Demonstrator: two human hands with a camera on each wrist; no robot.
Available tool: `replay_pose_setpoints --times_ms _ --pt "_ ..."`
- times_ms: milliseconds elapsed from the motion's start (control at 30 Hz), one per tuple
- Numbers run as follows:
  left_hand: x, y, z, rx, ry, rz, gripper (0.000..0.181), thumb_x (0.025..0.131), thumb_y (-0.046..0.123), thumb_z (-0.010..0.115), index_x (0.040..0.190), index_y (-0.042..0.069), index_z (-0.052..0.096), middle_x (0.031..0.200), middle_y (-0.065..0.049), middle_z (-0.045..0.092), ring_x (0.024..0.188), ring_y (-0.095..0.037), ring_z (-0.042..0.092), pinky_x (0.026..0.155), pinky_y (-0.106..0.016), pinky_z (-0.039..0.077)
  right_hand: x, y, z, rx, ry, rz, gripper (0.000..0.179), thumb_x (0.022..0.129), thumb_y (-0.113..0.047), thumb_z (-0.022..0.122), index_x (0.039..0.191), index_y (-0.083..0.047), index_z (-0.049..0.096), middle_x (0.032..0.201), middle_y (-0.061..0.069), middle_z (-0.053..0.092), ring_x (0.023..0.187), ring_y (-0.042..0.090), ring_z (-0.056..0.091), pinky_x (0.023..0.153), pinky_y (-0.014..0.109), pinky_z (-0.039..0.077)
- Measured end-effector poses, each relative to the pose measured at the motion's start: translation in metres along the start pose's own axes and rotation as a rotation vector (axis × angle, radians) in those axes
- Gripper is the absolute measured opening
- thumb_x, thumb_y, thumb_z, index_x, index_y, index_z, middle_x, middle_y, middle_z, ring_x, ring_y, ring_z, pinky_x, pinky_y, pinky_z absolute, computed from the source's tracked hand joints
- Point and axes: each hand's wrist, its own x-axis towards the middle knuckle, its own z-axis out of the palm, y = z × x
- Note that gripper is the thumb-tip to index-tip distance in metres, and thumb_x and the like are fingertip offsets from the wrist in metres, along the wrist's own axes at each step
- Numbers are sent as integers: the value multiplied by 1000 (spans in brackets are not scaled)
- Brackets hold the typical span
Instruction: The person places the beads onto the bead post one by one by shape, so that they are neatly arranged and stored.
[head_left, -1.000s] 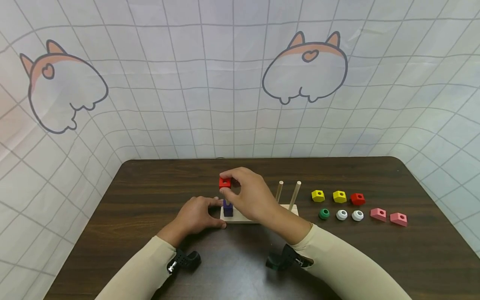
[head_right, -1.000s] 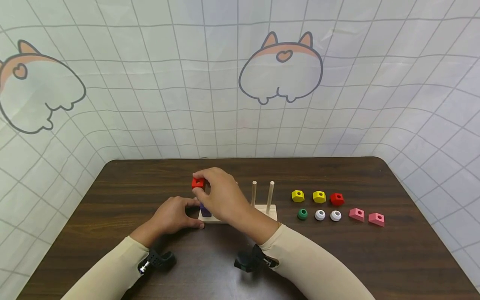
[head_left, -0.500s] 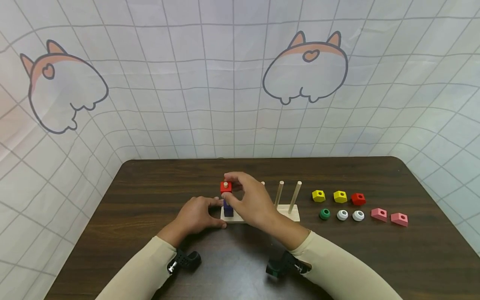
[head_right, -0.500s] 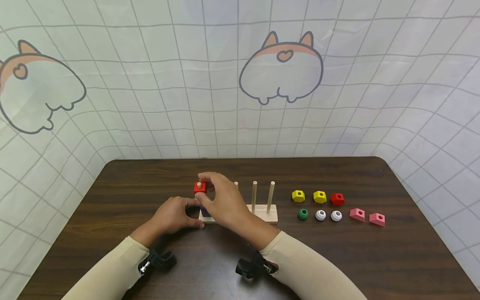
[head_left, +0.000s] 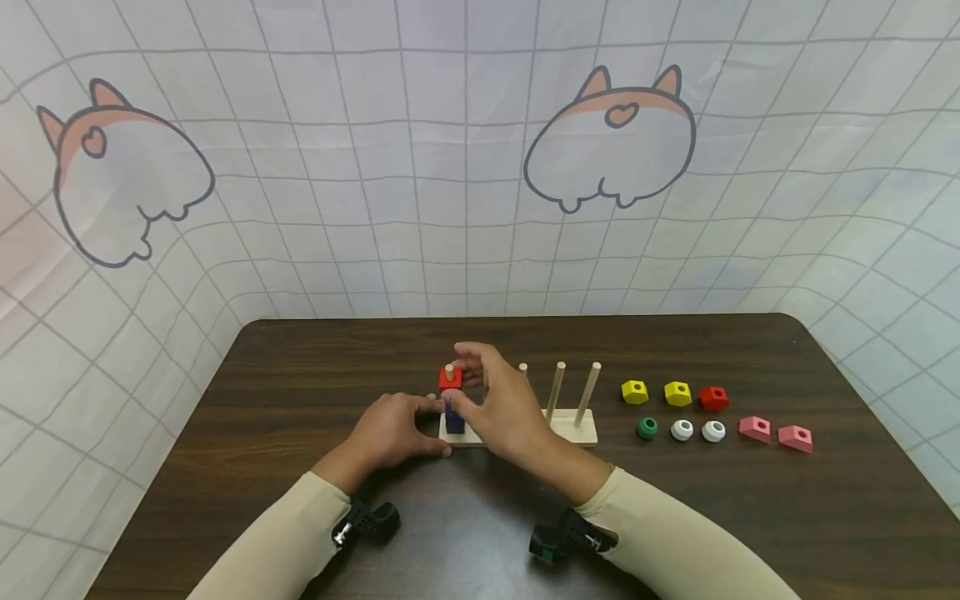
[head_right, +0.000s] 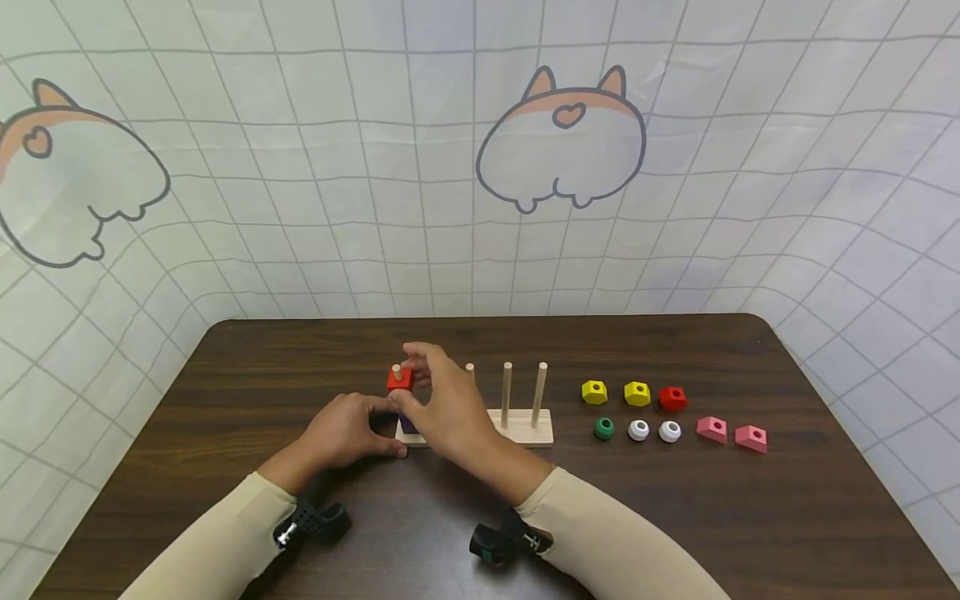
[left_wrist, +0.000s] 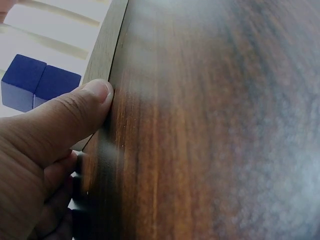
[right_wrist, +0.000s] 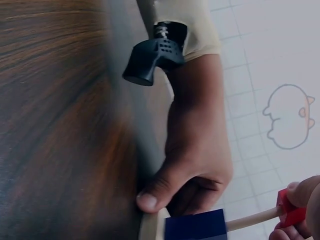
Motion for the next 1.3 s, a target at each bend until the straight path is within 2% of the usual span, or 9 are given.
replay_pose_setpoints --times_ms 133,233,367,500,733,967,1100,1300 --pt "0 0 -1 0 -10 -9 66 71 43 94 129 19 74 136 -5 66 128 -33 59 103 -51 48 -2 5 3 11 -13 18 75 89 -5 80 150 -7 36 117 5 70 101 22 71 87 45 57" --pt "0 1 -1 5 -15 -13 66 71 43 94 130 20 74 136 -5 66 128 -33 59 102 -51 48 -4 9 6 36 -6 65 81 89 -7 81 153 -8 31 118 3 71 102 22 71 86 47 57" --pt "0 2 -1 9 -8 -11 63 71 42 94 128 21 75 135 -6 67 127 -32 59 101 -50 49 -6 12 11 53 5 123 64 88 -9 82 141 -7 45 117 2 72 100 19 71 86 43 56" --pt "-1 1 -1 7 -1 -1 61 71 42 94 126 21 76 134 -6 67 127 -32 60 100 -48 50 -8 14 13 40 13 133 46 88 -10 82 127 -8 56 115 4 71 98 18 71 87 38 56" --pt "-1 1 0 2 0 2 62 71 41 94 126 17 76 133 -8 67 126 -32 60 101 -49 49 -10 16 15 0 28 144 43 87 -13 84 121 -10 59 109 2 73 99 17 70 86 37 55" --pt "1 0 1 7 2 13 64 70 42 94 126 17 76 132 -9 68 125 -34 61 100 -50 49 -13 24 19 -11 7 151 43 87 -13 84 121 -12 57 113 3 72 98 17 71 89 39 55" --pt "1 -1 1 6 3 13 63 71 42 94 126 18 76 133 -9 67 125 -34 61 100 -50 49 -14 25 20 -10 14 133 45 88 -13 83 124 -11 56 117 5 72 102 19 71 91 41 54" --pt "1 -1 2 -6 -3 3 63 71 40 94 127 19 75 135 -8 66 127 -33 59 102 -51 48 -20 22 15 41 35 89 66 89 -14 82 143 -8 45 138 7 63 125 21 62 101 44 50"
